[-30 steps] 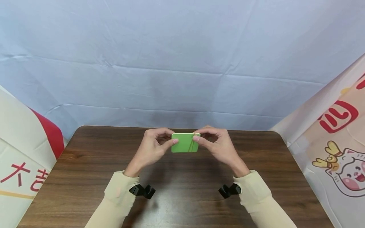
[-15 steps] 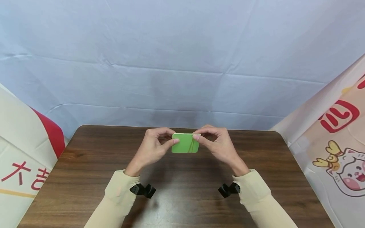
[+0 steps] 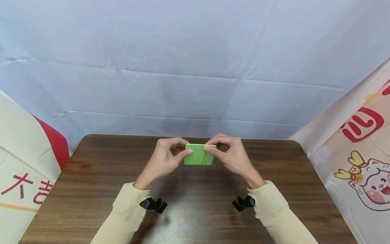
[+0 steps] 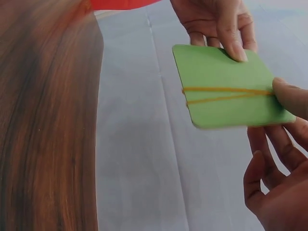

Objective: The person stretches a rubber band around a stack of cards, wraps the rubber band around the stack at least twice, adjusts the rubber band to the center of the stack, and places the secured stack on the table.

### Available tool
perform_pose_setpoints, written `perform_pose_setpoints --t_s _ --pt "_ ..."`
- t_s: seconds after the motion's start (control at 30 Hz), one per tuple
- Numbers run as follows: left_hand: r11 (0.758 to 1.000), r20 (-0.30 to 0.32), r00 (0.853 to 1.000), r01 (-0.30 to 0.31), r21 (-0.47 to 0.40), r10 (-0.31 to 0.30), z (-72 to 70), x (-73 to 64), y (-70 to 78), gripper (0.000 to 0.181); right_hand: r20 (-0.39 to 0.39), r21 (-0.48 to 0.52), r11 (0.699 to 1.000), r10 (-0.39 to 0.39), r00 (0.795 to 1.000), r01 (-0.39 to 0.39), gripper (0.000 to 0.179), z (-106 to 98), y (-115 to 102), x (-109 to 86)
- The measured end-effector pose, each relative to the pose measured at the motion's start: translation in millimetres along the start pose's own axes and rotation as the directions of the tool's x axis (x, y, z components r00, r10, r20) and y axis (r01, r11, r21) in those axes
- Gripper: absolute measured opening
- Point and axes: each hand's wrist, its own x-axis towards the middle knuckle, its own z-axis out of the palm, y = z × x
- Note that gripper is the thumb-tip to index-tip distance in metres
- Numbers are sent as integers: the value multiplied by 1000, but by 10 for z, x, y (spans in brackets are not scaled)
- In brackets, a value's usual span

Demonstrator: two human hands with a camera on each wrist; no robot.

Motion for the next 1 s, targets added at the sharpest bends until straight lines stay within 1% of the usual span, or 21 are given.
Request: perform_pose_setpoints --t_s 0.17,0.37,0.57,0.73,1.0 --pt "1000 -3 1000 -18 7 19 18 7 13 6 2 -10 1000 -17 1000 17 3 22 -19 6" --pt "999 15 999 -34 16 34 35 -2 20 7 38 5 1000 -8 999 8 4 37 -31 1" --pt "1000 -7 1000 -17 0 17 25 -16 -5 8 27 -21 1000 6 1000 -6 11 -17 -23 -22" --pt "1000 -18 1000 0 -22 0 15 -20 -4 8 17 1 1000 10 1000 -10 11 -71 -23 -40" --pt "1000 -10 1000 -24 -14 24 27 -7 12 8 23 24 1000 -12 1000 12 7 -40 -16 -24"
